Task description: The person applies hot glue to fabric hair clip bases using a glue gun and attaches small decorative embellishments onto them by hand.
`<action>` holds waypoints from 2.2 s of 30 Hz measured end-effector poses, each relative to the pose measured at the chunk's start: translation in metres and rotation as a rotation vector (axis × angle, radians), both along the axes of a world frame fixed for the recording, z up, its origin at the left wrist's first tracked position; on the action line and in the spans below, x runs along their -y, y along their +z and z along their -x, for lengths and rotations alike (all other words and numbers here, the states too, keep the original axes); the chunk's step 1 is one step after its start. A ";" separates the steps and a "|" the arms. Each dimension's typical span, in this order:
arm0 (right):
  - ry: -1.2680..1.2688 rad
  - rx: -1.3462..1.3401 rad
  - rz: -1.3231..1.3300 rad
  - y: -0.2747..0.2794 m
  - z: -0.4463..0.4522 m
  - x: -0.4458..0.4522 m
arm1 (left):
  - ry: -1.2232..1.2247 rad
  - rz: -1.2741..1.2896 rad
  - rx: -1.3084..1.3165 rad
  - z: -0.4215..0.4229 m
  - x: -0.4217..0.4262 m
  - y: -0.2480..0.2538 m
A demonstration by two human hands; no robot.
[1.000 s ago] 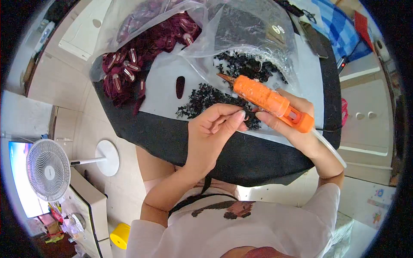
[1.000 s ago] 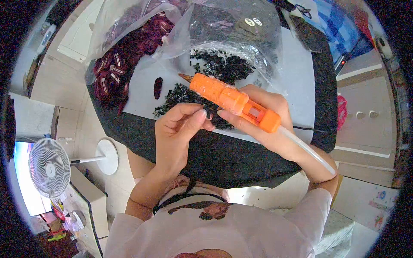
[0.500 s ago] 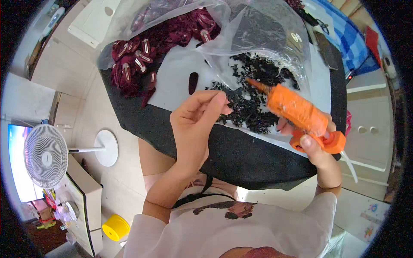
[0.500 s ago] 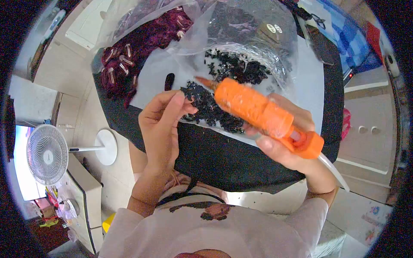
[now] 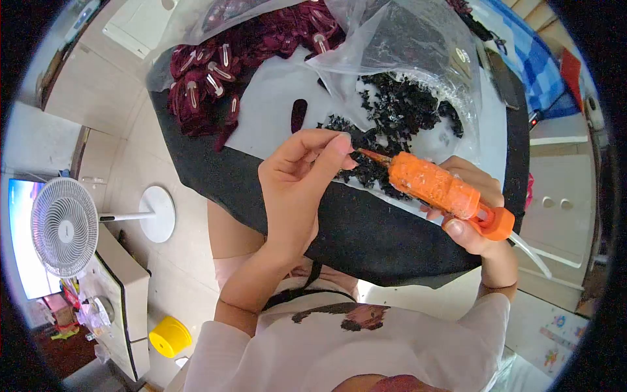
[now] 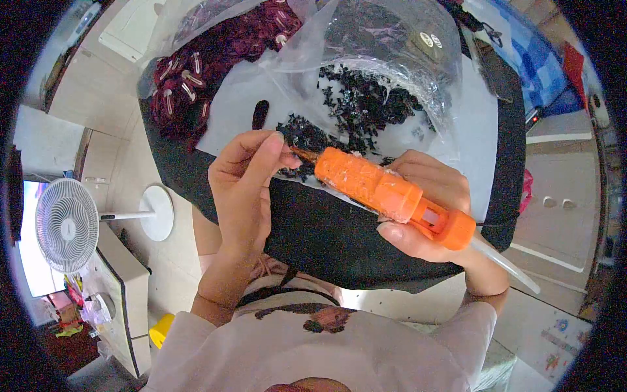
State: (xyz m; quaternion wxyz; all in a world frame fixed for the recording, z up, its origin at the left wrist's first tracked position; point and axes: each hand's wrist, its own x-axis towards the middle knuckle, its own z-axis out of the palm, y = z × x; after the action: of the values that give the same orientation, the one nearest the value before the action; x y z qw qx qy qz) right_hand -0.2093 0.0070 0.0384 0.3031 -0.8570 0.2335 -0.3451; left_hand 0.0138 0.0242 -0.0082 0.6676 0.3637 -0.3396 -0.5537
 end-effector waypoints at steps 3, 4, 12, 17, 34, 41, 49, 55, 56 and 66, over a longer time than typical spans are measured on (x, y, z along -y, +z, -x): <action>-0.020 -0.004 -0.005 0.000 -0.002 -0.001 | -0.009 -0.006 -0.021 0.000 0.000 0.000; -0.027 -0.005 -0.008 0.000 -0.003 -0.001 | -0.008 -0.008 -0.023 0.000 0.000 0.000; -0.011 -0.020 -0.017 -0.003 -0.001 0.000 | 0.013 -0.013 0.013 0.002 -0.001 0.000; -0.095 0.015 -0.123 -0.002 -0.004 -0.006 | -0.030 -0.011 -0.025 0.000 -0.002 -0.001; -0.140 0.036 -0.193 0.001 -0.003 -0.009 | -0.045 0.006 0.003 0.001 -0.002 -0.001; -0.151 0.067 -0.256 0.001 -0.003 -0.009 | -0.001 0.024 0.052 0.002 -0.002 -0.001; -0.177 0.065 -0.237 0.000 -0.001 -0.010 | 0.014 -0.001 -0.006 0.001 -0.003 -0.001; -0.195 0.057 -0.226 0.000 0.002 -0.010 | 0.041 0.015 -0.013 0.001 -0.003 -0.003; -0.198 0.058 -0.222 -0.001 0.002 -0.010 | 0.041 0.017 -0.012 0.001 -0.003 -0.002; -0.169 0.033 -0.217 0.002 0.000 -0.010 | 0.045 0.010 -0.018 0.000 -0.003 -0.002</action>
State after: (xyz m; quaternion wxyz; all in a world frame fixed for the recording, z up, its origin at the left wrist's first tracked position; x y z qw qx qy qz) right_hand -0.2091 0.0173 0.0403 0.3673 -0.7908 0.3360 -0.3561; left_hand 0.0135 0.0269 -0.0097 0.6847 0.3629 -0.3280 -0.5403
